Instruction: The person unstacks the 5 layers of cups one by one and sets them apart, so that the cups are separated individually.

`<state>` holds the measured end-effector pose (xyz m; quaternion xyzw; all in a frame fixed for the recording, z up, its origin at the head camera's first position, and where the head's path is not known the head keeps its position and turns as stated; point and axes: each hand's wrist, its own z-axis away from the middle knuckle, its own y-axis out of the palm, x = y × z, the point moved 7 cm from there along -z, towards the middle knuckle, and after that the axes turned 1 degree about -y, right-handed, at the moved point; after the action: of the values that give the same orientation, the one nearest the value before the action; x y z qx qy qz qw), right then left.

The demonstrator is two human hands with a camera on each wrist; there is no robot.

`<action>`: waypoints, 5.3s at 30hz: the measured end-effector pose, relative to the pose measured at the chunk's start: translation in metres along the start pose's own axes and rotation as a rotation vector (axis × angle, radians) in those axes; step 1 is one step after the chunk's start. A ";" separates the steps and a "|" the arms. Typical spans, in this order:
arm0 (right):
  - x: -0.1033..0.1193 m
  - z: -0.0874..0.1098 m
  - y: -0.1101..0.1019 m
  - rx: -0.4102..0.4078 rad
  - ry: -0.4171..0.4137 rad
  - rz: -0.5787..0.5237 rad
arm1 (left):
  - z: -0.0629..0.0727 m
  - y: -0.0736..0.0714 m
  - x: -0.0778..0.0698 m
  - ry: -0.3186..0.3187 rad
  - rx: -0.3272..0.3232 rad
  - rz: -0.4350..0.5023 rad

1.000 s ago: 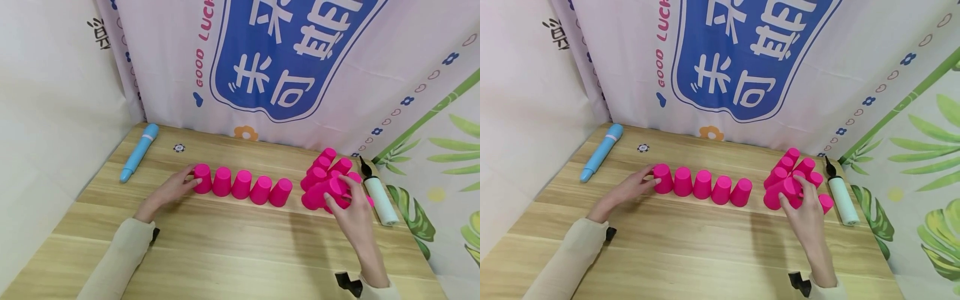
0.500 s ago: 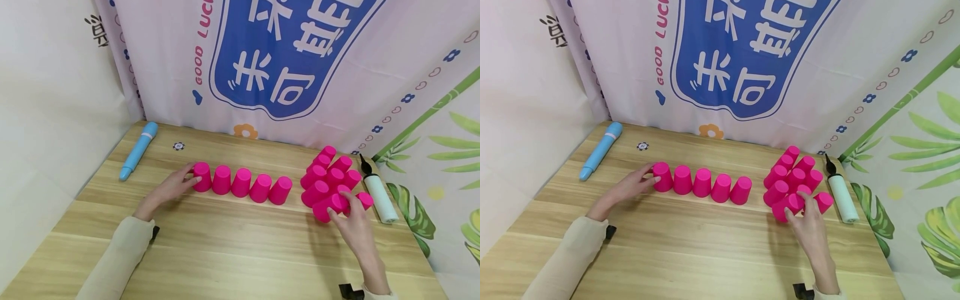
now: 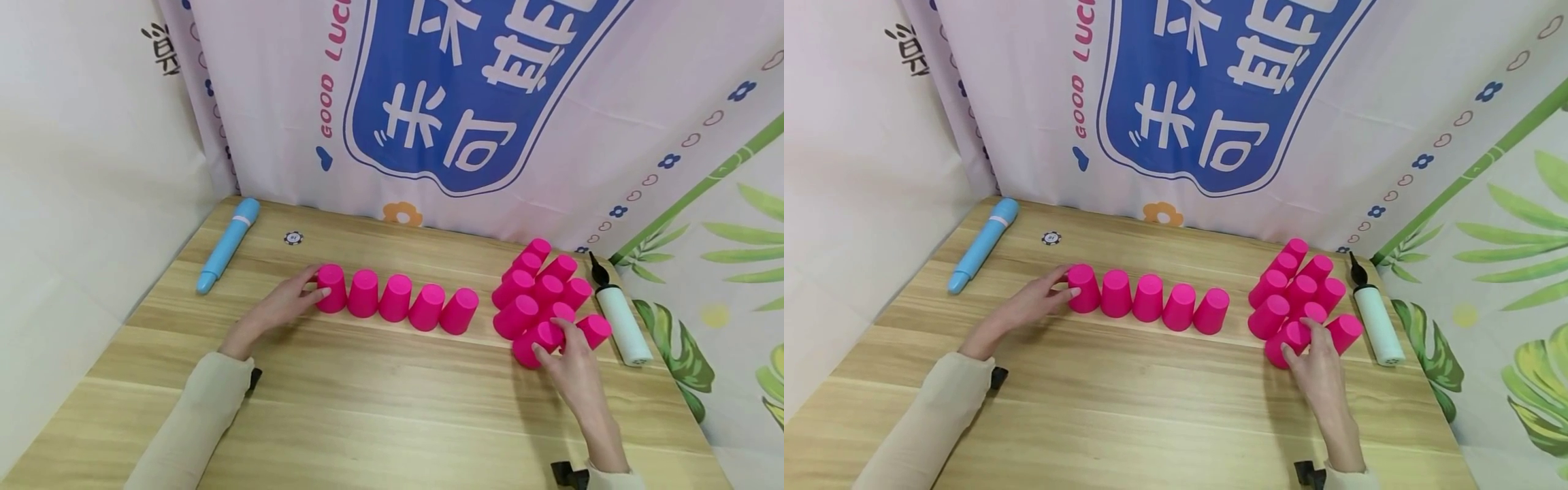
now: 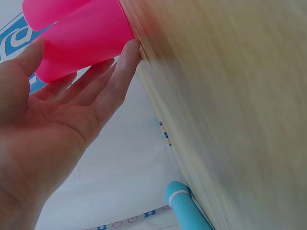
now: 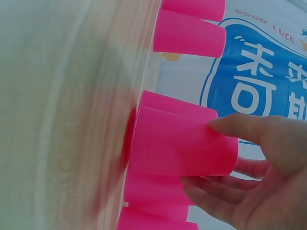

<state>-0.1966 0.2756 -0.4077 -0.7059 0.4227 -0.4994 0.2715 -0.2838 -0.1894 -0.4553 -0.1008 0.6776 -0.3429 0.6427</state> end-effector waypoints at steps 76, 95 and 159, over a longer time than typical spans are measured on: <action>0.093 -0.019 0.014 -0.166 -0.294 -0.217 | -0.001 0.000 -0.001 0.008 0.001 -0.014; 0.026 0.012 -0.100 -0.475 -0.045 -0.123 | -0.002 -0.002 -0.002 0.010 0.007 -0.022; 0.041 0.002 -0.045 -0.304 -0.171 -0.116 | -0.002 -0.001 -0.002 -0.013 0.019 -0.032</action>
<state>-0.1739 0.2615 -0.3530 -0.8017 0.4275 -0.3827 0.1673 -0.2859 -0.1879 -0.4529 -0.1079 0.6684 -0.3590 0.6424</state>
